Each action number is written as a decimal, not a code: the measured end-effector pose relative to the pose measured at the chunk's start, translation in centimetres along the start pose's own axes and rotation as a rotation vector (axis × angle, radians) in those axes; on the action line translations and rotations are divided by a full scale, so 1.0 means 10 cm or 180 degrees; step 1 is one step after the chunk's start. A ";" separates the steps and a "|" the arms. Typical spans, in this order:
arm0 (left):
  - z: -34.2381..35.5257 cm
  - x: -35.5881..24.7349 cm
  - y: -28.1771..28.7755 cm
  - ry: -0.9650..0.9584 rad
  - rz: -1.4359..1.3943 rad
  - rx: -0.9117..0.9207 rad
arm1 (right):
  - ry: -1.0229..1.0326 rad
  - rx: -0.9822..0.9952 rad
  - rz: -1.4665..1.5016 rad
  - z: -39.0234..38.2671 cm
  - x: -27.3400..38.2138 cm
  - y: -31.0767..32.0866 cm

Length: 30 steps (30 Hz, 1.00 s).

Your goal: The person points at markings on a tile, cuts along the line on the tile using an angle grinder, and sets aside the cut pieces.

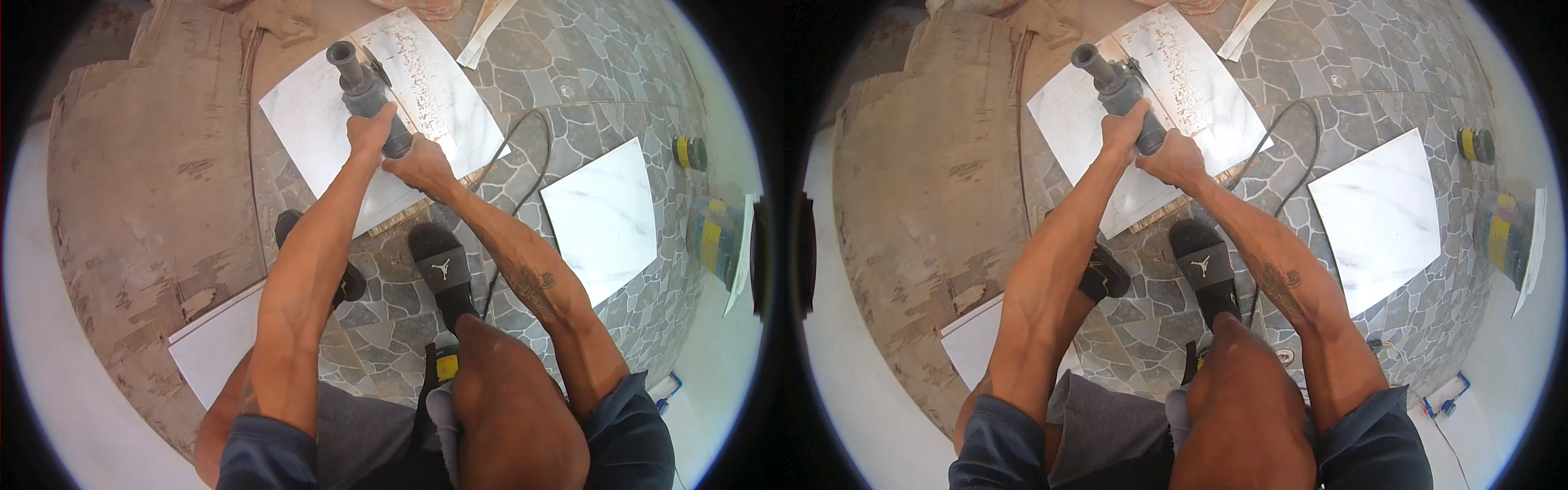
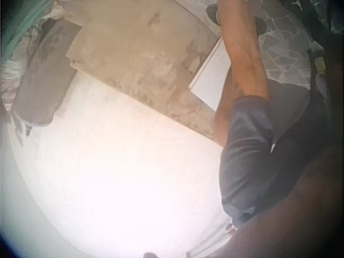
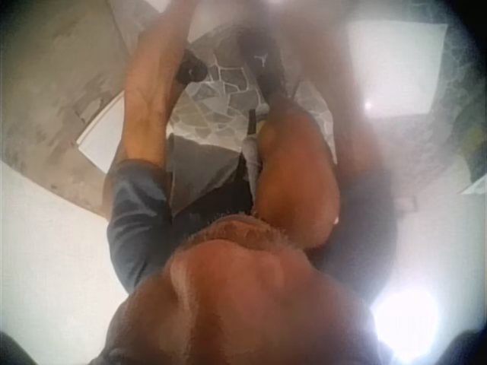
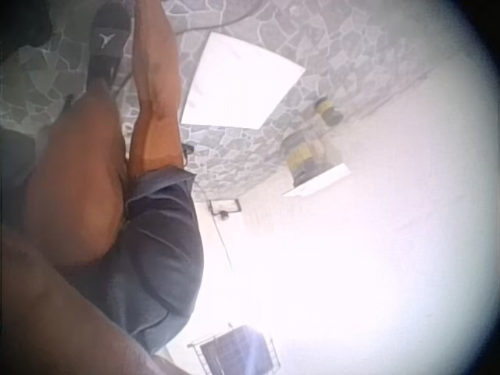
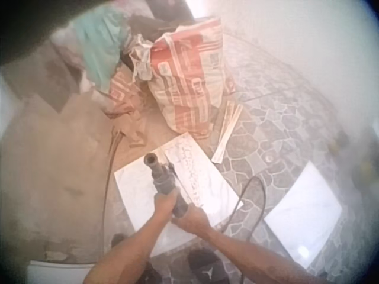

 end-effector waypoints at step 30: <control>-0.36 0.26 -0.21 0.0065 0.0022 -0.0061 | 0.0104 -0.0190 -0.0062 -0.25 -0.43 -0.07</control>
Point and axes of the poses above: each hand's wrist, its own z-axis towards the middle knuckle, its own y-axis out of the back of the hand, x = y × z, the point moved 1 cm from there along z, towards the middle knuckle, and after that the axes turned 5 degrees about x, right-handed, at the moved point
